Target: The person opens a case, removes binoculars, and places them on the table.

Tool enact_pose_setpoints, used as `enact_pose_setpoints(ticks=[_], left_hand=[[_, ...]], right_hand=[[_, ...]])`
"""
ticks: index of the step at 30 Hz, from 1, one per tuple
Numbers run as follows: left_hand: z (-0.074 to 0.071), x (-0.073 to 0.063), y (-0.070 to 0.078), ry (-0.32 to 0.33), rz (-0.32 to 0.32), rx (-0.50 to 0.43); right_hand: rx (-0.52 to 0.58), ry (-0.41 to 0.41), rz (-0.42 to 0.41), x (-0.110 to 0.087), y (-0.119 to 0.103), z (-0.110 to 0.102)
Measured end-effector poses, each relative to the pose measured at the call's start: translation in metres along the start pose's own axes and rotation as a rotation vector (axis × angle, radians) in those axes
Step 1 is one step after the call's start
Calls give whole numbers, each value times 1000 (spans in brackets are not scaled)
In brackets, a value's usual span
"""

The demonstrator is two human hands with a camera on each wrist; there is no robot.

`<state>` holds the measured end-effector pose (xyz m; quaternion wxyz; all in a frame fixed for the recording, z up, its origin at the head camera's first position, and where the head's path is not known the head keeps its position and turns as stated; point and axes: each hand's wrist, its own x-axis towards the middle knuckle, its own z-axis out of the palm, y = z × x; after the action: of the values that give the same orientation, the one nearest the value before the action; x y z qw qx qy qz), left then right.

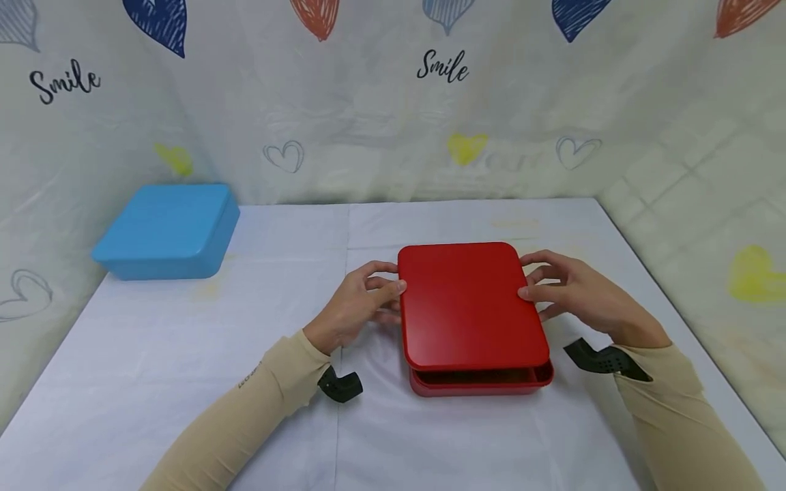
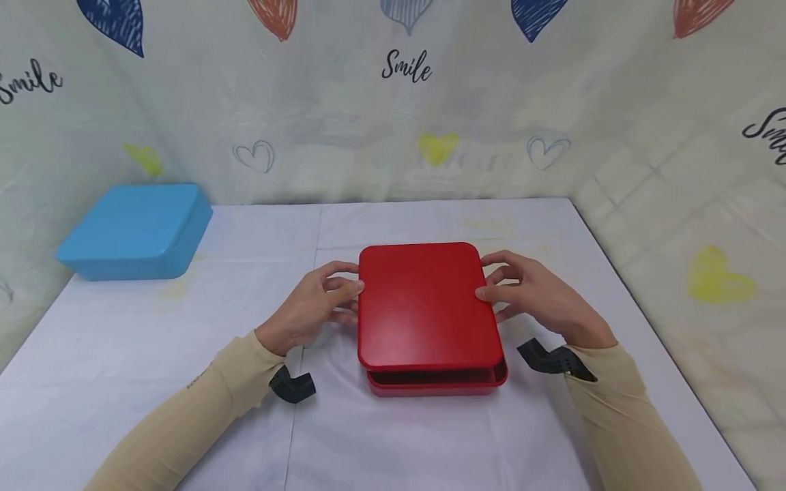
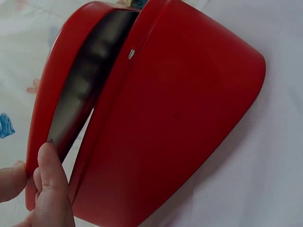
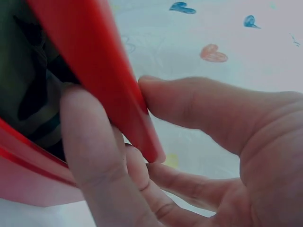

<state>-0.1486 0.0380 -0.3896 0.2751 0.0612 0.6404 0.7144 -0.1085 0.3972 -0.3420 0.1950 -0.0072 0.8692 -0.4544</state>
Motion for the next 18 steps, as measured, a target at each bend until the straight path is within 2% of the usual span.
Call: enact_pose_setpoints(ticks=[10, 18], left_hand=[[-5, 2, 3, 26, -16, 11], [-7, 5, 15, -25, 26, 17]], right_hand=[[11, 44, -8, 3, -3, 3], [-9, 116, 11, 0, -4, 2]])
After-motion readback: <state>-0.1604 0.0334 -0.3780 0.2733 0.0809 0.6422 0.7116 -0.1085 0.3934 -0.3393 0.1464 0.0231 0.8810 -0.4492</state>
